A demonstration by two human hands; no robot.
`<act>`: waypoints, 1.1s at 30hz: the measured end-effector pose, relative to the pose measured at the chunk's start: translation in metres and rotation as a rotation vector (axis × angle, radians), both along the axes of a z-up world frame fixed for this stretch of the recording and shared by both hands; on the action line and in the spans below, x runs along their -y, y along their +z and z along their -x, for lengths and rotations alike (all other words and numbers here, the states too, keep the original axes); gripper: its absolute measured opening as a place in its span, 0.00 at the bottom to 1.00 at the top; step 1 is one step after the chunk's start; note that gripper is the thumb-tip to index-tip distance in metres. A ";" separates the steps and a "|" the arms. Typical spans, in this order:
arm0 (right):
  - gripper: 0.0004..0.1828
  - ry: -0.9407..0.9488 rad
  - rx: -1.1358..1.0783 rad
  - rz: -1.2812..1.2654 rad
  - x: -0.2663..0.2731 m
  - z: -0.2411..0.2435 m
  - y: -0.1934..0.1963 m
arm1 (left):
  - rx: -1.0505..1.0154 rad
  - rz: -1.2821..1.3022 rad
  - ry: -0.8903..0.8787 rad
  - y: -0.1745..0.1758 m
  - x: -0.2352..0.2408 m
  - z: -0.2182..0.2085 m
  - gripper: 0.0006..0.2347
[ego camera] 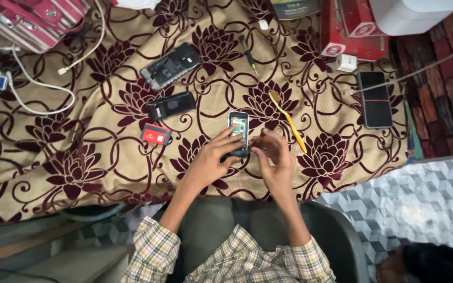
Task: The person disassembles a mobile phone, removes the back cover and battery, and cleans the internal components and casing with a toothbrush. They then reassemble the phone by placing the battery and back cover back in place.
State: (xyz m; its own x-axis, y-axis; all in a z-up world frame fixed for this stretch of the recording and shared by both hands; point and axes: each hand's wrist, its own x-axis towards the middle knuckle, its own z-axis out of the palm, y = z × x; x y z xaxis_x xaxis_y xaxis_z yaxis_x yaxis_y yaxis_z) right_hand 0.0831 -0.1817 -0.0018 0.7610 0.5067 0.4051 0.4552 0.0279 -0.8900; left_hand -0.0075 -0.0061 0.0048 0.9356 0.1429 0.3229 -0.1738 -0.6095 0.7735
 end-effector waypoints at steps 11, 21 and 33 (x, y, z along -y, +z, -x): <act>0.26 0.060 0.115 0.128 -0.003 0.000 0.004 | 0.009 0.065 0.009 -0.002 -0.001 0.003 0.21; 0.27 0.007 0.292 0.038 0.002 0.005 -0.002 | 0.001 0.060 0.008 -0.003 -0.001 0.002 0.19; 0.37 -0.056 0.354 -0.188 0.003 0.011 -0.043 | 0.031 0.002 -0.004 -0.007 -0.003 -0.002 0.17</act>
State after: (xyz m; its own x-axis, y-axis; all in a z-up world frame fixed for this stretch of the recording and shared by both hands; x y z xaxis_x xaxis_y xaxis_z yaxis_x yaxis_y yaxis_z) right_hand 0.0726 -0.1844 -0.0443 0.5821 0.3608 0.7287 0.7380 0.1417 -0.6598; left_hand -0.0052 -0.0031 -0.0021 0.9259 0.1396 0.3510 -0.2000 -0.6072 0.7690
